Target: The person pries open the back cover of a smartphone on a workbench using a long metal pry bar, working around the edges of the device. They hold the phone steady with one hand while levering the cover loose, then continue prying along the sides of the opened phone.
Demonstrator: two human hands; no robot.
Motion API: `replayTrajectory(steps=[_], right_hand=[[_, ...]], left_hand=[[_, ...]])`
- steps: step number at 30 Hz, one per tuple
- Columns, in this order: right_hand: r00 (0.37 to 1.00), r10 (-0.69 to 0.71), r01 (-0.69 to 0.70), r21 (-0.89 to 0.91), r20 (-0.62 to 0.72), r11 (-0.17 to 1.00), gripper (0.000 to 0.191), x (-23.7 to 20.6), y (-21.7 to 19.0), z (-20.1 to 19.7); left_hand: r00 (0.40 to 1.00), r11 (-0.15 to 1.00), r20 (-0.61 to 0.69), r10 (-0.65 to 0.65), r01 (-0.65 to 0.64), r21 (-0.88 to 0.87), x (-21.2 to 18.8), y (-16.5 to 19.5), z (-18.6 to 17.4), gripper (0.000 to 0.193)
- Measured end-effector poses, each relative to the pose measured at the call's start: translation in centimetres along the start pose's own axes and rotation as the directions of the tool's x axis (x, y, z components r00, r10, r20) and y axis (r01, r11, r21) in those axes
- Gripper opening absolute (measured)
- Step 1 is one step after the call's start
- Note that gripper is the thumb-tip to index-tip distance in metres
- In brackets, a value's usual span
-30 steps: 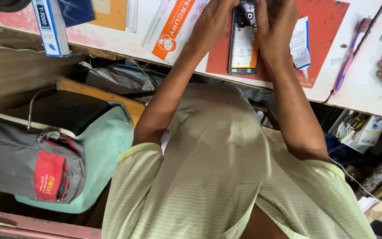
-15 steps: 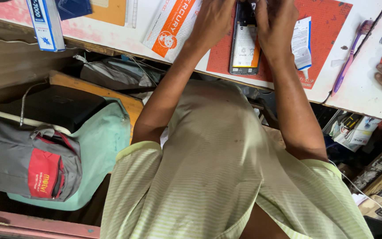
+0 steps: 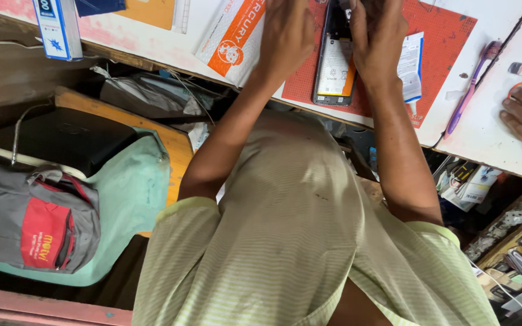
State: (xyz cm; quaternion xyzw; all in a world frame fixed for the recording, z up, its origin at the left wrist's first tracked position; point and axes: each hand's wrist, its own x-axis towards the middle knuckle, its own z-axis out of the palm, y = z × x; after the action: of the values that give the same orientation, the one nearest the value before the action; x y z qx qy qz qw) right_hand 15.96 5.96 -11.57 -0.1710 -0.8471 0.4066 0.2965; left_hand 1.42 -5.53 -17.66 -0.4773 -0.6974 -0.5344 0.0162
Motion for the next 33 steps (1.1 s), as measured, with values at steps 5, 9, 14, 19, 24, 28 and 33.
replayTrajectory(steps=[5, 9, 14, 19, 24, 28, 33], right_hand=[[0.999, 0.02, -0.016, -0.095, 0.039, 0.995, 0.019, 0.2, 0.3, -0.3], [0.999, 0.012, -0.008, -0.081, 0.051, 0.997, 0.017, 0.3, 0.7, -0.4], [0.997, 0.026, -0.019, -0.091, 0.072, 0.996, 0.017, 0.3, 0.8, -0.6], [0.996, 0.035, -0.024, -0.129, 0.083, 0.991, 0.018, 0.3, 0.5, -0.6], [0.995, 0.01, 0.006, -0.151, 0.102, 0.989, 0.017, 0.5, 0.4, -0.7], [0.994, -0.002, 0.018, -0.152, 0.107, 0.988, 0.017, 0.6, 0.5, -0.8], [0.994, 0.0, 0.016, -0.148, 0.112, 0.989, 0.016, 0.7, 0.7, -0.7]], left_hand=[[0.99, 0.994, -0.12, -0.069, 0.057, -0.097, -0.9, 2.3, -4.2, 0.028], [0.981, 0.989, -0.143, -0.13, 0.117, -0.092, -1.5, 3.3, -5.6, 0.024], [0.981, 0.989, -0.144, -0.129, 0.117, -0.09, -2.5, 3.4, -5.7, 0.023], [0.982, 0.988, -0.133, -0.135, 0.123, -0.097, -2.9, 3.3, -5.4, 0.023], [0.984, 0.99, -0.128, -0.122, 0.112, -0.087, -3.0, 3.2, -5.4, 0.025], [0.984, 0.99, -0.131, -0.122, 0.112, -0.081, -3.0, 3.1, -5.5, 0.025], [0.984, 0.991, -0.131, -0.123, 0.114, -0.071, -3.0, 2.8, -5.6, 0.024]])
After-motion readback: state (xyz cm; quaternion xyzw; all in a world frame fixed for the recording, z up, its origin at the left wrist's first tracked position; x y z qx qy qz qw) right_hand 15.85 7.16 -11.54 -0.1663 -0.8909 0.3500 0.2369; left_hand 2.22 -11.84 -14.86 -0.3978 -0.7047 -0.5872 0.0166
